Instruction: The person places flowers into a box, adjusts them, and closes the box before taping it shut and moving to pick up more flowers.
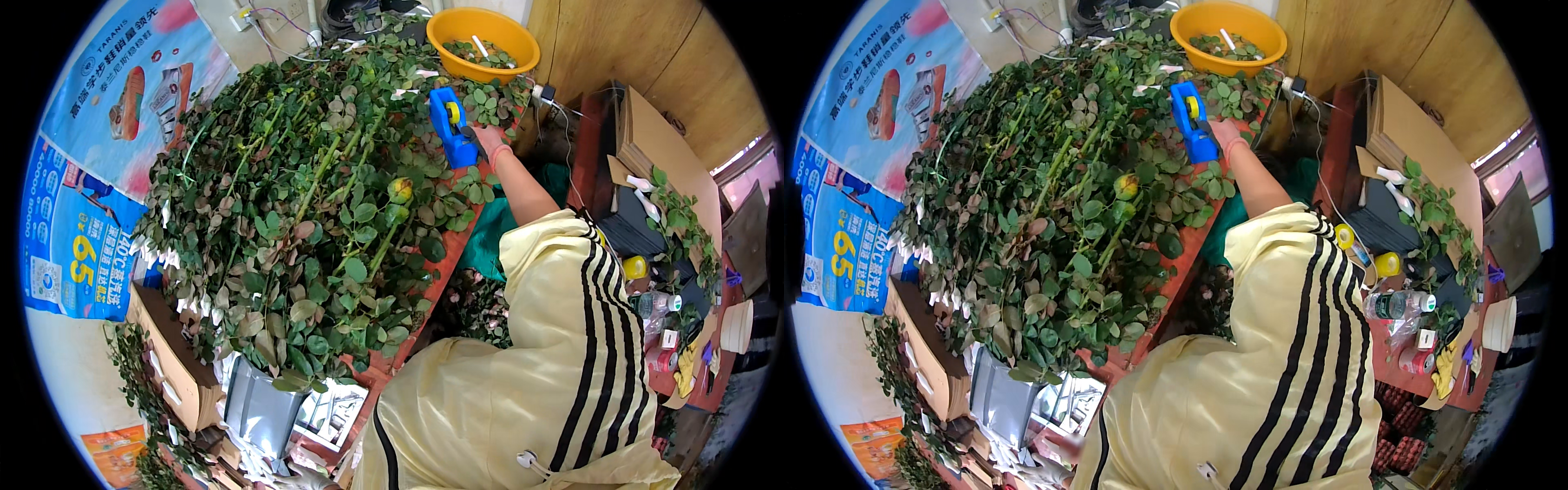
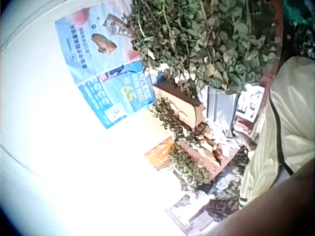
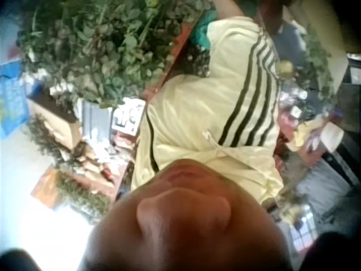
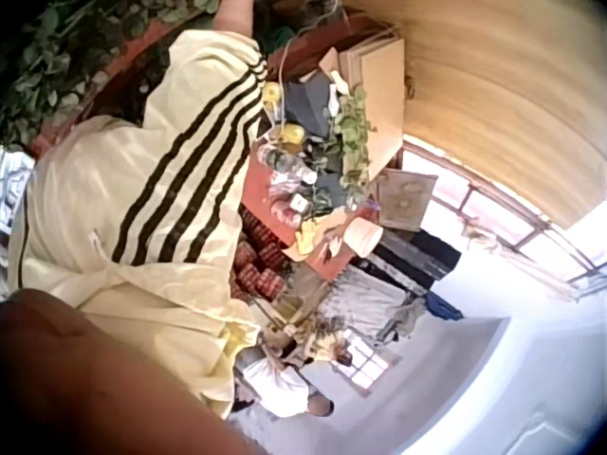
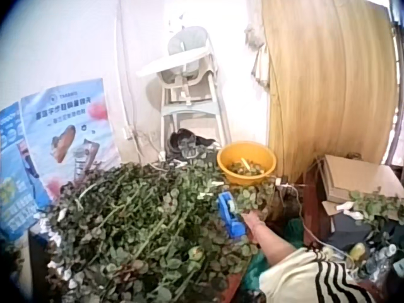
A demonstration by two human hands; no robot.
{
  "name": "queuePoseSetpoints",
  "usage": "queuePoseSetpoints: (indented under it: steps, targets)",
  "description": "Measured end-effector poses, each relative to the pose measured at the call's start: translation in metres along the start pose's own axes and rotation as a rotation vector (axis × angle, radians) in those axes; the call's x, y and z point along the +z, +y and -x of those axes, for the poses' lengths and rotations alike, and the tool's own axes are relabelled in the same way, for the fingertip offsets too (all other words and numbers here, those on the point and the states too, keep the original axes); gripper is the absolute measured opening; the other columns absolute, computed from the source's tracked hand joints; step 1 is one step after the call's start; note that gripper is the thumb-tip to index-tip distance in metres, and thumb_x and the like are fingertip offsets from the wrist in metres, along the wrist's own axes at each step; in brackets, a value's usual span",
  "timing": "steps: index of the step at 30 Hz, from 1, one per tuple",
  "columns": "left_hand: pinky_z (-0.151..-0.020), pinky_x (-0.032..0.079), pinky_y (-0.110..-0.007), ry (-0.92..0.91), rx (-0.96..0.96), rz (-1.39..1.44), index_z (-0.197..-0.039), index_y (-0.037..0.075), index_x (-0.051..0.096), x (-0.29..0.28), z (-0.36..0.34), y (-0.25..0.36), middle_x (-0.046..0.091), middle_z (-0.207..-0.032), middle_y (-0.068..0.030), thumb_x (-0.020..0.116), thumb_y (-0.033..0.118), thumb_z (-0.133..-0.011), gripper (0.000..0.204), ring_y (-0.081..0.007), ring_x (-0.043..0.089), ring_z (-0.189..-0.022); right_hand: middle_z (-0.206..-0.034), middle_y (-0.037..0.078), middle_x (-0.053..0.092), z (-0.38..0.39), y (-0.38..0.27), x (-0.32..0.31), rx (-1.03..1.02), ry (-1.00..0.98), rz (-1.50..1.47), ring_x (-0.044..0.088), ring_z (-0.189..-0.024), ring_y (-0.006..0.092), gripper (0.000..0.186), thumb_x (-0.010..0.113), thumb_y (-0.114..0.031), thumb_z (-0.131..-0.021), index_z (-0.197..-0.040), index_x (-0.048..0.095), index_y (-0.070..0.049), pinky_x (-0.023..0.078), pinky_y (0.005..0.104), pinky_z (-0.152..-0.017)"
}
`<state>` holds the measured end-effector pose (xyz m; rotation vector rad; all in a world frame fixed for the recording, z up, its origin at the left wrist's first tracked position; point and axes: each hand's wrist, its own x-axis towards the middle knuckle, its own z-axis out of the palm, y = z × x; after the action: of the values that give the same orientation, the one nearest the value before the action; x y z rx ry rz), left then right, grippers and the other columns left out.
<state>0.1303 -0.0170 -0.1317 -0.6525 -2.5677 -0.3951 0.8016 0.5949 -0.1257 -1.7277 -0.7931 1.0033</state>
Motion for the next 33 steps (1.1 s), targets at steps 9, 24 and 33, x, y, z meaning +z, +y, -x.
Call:
queuePoseSetpoints:
  steps: [9,24,33]
  targets:
    - [-0.104,0.035,-0.046,-0.015,0.012,0.051,-0.135,0.0,0.041,0.008,-0.007,0.019,0.035,-0.142,-0.0218,0.057,0.018,-0.089,0.052,-0.0365,0.036,-0.13,-0.064,0.006,0.06,0.026,-0.021,-0.019,-0.139,-0.135,-0.177,0.057,-0.055,0.0203,0.02,0.067,-0.024,-0.079,-0.074,0.06,-0.005,0.044,0.0335,-0.05]
    - [-0.103,0.037,-0.044,0.004,0.007,0.119,-0.134,0.0,0.042,0.006,-0.014,0.028,0.036,-0.141,-0.0218,0.057,0.016,-0.09,0.05,-0.0359,0.038,-0.129,-0.109,0.018,0.059,0.112,-0.028,0.0,-0.298,0.274,0.941,0.055,-0.104,0.0322,0.036,0.049,-0.034,-0.082,-0.094,0.064,-0.003,0.042,0.0403,-0.093]
    - [-0.103,0.038,-0.044,0.244,-0.014,0.559,-0.133,0.0,0.043,-0.092,-0.032,0.019,0.037,-0.141,-0.0219,0.057,0.015,-0.09,0.048,-0.0355,0.039,-0.128,-0.114,0.021,0.059,0.147,-0.101,-0.01,-0.875,-0.512,1.709,0.056,-0.105,0.0359,0.037,0.043,-0.026,-0.087,-0.108,0.06,-0.002,0.045,0.0439,-0.09]
